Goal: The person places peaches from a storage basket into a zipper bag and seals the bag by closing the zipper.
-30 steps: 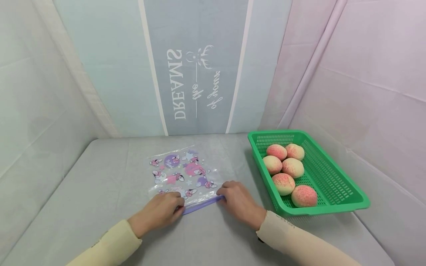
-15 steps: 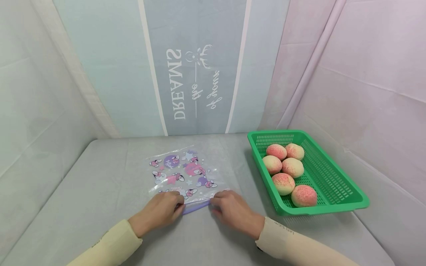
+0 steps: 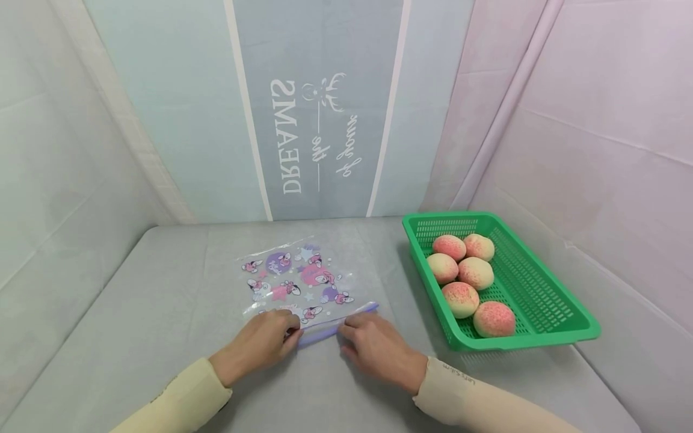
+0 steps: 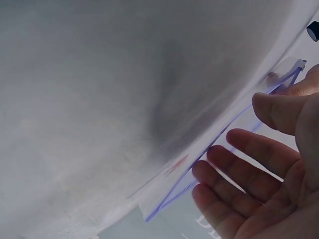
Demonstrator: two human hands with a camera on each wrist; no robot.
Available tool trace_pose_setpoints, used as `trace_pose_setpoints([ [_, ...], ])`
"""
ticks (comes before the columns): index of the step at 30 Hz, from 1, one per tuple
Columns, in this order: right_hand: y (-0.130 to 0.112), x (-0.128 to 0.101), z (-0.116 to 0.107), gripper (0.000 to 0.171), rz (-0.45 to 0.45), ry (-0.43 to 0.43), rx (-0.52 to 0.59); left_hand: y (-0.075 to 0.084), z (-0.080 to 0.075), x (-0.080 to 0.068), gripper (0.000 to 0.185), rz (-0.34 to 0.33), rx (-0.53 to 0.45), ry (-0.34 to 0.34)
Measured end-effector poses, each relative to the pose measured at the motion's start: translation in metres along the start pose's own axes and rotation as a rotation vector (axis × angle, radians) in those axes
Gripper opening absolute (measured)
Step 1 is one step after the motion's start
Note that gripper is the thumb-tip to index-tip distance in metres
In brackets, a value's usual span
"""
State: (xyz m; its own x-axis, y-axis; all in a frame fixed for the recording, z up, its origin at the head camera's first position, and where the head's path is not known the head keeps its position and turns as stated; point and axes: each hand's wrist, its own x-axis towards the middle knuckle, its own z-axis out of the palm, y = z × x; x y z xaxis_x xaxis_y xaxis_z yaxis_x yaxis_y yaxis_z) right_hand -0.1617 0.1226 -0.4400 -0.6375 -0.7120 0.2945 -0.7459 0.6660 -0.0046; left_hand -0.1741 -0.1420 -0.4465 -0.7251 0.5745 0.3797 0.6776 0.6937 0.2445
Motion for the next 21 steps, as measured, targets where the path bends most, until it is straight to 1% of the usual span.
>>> trace_pose_setpoints([
  [5,-0.0004,-0.0013,0.0018,0.031,0.045,-0.045,-0.039,0.0007,-0.0010,-0.0004,0.027,-0.008,-0.002,-0.005],
  [9,-0.0004,-0.0021,0.0019,0.037,0.049,-0.106,-0.034,0.0011,-0.0019,-0.0015,0.022,-0.008,0.002,-0.010],
  [13,-0.0007,-0.0024,0.0012,0.039,0.046,-0.149,-0.013,0.0012,-0.0026,-0.0031,0.017,-0.004,0.012,-0.011],
  [16,-0.0010,-0.0023,0.0007,0.041,0.058,-0.172,-0.005,0.0014,-0.0026,-0.0037,0.018,-0.005,0.019,-0.005],
  [21,-0.0009,-0.0025,0.0007,0.043,0.066,-0.185,-0.004,0.0023,-0.0048,-0.0037,0.019,-0.002,0.041,0.002],
])
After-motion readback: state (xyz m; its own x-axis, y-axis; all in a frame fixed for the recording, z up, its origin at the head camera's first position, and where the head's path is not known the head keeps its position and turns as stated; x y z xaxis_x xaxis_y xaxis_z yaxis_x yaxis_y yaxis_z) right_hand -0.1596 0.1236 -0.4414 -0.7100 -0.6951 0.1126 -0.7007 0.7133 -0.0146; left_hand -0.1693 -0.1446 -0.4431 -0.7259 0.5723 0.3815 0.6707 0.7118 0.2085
